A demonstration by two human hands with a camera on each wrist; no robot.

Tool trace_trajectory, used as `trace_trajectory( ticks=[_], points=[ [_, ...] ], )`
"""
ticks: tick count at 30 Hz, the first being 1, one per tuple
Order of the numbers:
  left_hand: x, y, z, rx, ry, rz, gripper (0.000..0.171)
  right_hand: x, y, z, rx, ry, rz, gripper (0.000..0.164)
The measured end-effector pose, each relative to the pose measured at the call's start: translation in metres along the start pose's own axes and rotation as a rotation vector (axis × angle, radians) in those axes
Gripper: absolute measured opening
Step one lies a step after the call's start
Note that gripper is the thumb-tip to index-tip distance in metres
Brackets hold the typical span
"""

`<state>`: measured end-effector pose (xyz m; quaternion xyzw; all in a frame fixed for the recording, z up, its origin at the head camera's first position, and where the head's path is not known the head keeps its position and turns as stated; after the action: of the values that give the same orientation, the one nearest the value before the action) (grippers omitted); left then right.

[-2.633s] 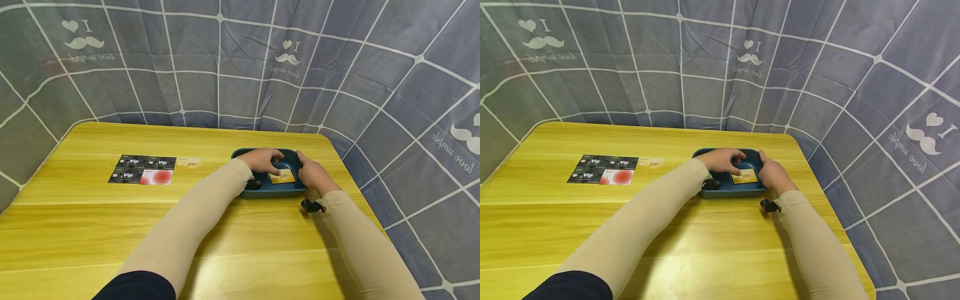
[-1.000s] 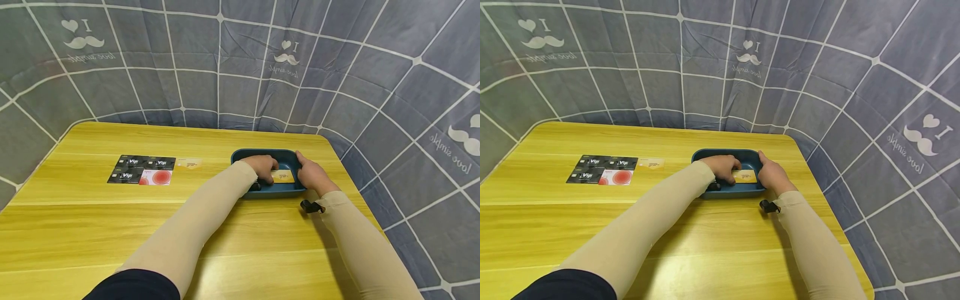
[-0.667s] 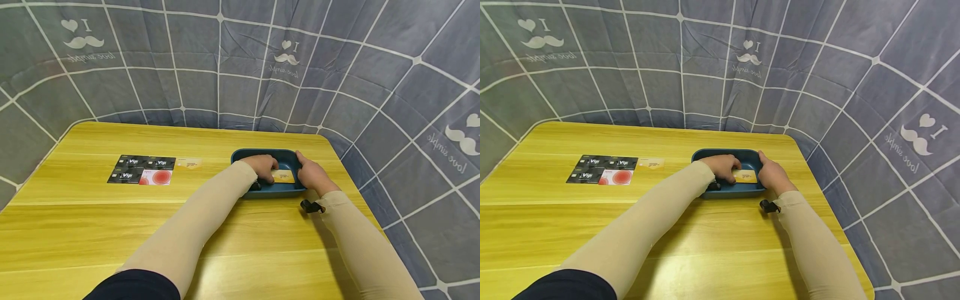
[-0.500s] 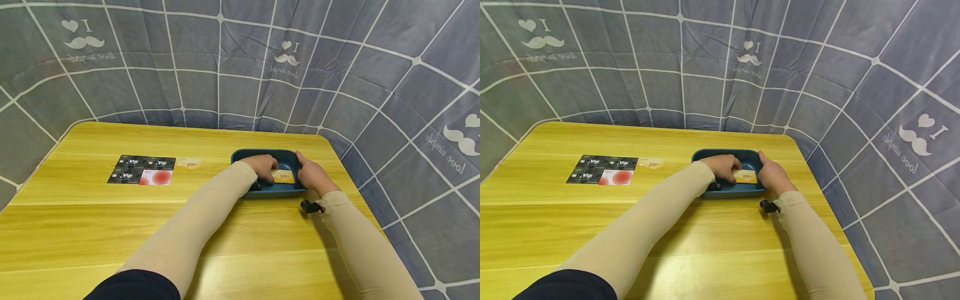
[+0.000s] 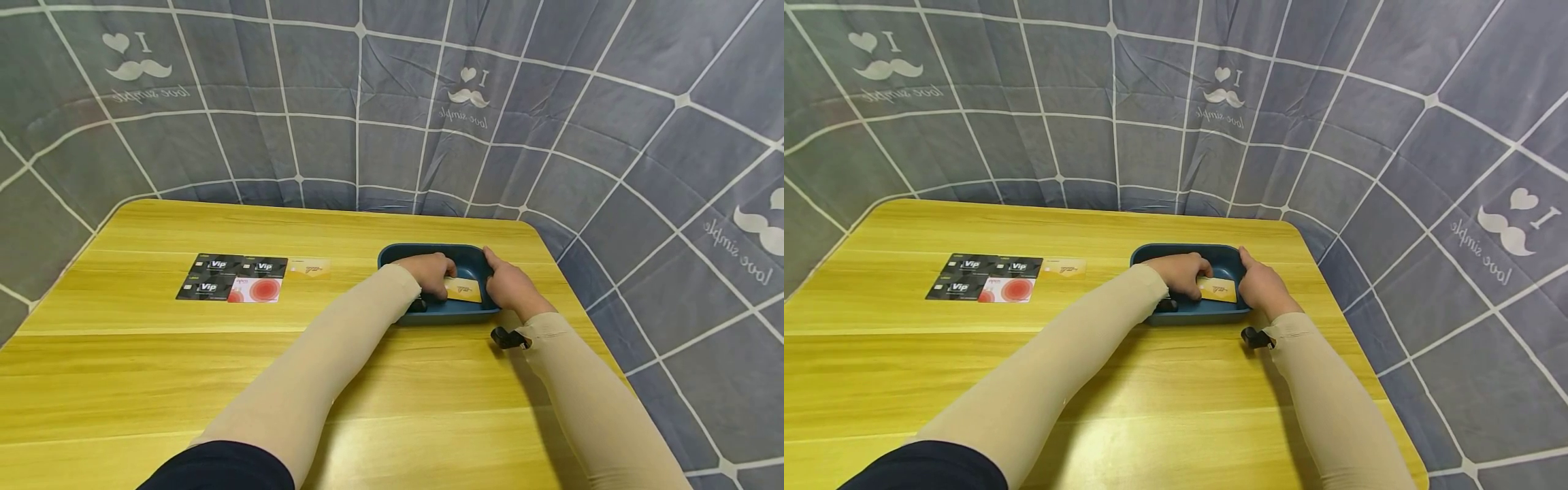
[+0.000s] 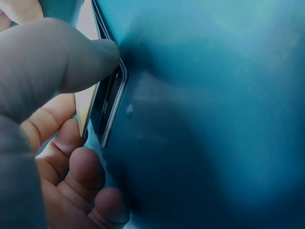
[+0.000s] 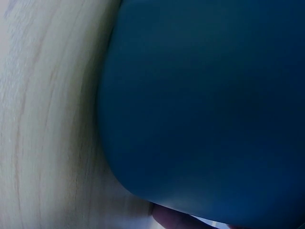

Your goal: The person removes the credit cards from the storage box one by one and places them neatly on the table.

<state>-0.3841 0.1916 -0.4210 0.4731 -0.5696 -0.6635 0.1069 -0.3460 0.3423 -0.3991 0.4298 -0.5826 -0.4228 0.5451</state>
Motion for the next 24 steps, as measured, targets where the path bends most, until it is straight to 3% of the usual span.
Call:
trace_trajectory(
  ticks=[14, 24],
  points=[
    [-0.0025, 0.0036, -0.0006, -0.020, -0.007, 0.005, 0.058, -0.0005, 0.0031, 0.0007, 0.003, -0.002, -0.001, 0.073],
    [-0.0066, 0.0045, -0.0023, 0.001, -0.017, 0.001, 0.061, 0.0002, 0.0079, -0.0045, -0.001, -0.017, -0.001, 0.073]
  ],
)
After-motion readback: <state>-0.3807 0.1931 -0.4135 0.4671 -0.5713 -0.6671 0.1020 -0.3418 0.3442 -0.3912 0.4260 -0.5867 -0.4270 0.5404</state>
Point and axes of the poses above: each hand's wrist, its own z-axis towards the middle knuckle, its own y-axis out of the back of the hand, x = y × z, the point moved 7 cm from there along z, towards the middle knuckle, and after that the axes turned 13 degrees about -x, right-handed, at the moved point
